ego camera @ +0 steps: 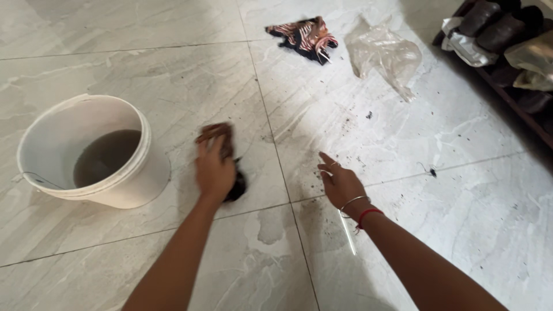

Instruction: The person wipes a tiled floor with a cloth, gathering dark debris into a pile. They then use a plastic bag to scoop the debris and place the cloth inside the bag.

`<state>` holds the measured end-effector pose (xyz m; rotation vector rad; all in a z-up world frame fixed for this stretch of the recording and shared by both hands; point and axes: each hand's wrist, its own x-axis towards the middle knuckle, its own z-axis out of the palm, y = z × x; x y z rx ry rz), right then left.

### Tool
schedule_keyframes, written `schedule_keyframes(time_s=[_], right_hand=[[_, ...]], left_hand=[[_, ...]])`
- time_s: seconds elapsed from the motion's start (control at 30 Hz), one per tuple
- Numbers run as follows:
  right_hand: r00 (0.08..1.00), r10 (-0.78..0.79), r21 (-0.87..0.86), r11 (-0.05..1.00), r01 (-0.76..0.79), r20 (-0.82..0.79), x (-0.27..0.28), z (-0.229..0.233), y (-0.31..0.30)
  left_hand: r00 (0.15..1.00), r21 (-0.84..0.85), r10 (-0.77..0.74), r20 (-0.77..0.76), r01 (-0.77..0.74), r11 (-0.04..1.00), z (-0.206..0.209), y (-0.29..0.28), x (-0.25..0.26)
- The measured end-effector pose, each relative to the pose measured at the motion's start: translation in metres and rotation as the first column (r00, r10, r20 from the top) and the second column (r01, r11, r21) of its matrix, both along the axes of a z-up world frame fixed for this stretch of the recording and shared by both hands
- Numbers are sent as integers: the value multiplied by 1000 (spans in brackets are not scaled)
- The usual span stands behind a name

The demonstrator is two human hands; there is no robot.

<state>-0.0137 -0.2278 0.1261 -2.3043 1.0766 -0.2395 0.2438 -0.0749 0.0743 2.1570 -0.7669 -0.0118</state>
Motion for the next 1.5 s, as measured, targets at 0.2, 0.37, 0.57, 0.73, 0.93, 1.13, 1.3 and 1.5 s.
schedule_keyframes(time_s=[0.2, 0.37, 0.57, 0.73, 0.93, 1.13, 1.3, 1.5], right_hand=[[992, 129, -46, 991, -128, 16, 69, -7, 21], [971, 230, -39, 973, -228, 66, 109, -16, 42], [971, 237, -31, 971, -236, 27, 121, -28, 69], [973, 222, -31, 974, -225, -69, 128, -24, 73], [983, 133, 95, 988, -122, -127, 134, -21, 59], [975, 31, 115, 992, -58, 221, 116, -47, 22], [953, -64, 157, 987, 17, 296, 91, -66, -15], [954, -264, 163, 957, 240, 145, 63, -76, -40]], left_hand=[[974, 349, 221, -44, -193, 917, -8, 46, 38], [961, 347, 275, -32, -247, 905, -21, 50, 50], [939, 322, 342, 39, -336, 885, -23, 85, 64], [911, 339, 409, 55, -403, 850, -24, 112, 87], [868, 411, 496, 9, -455, 790, -39, 109, 103], [750, 324, 643, -154, -577, 750, -61, 53, 136], [939, 319, 337, -65, -301, 899, -87, -34, 128], [988, 251, -147, -57, 157, 955, -80, -154, -17]])
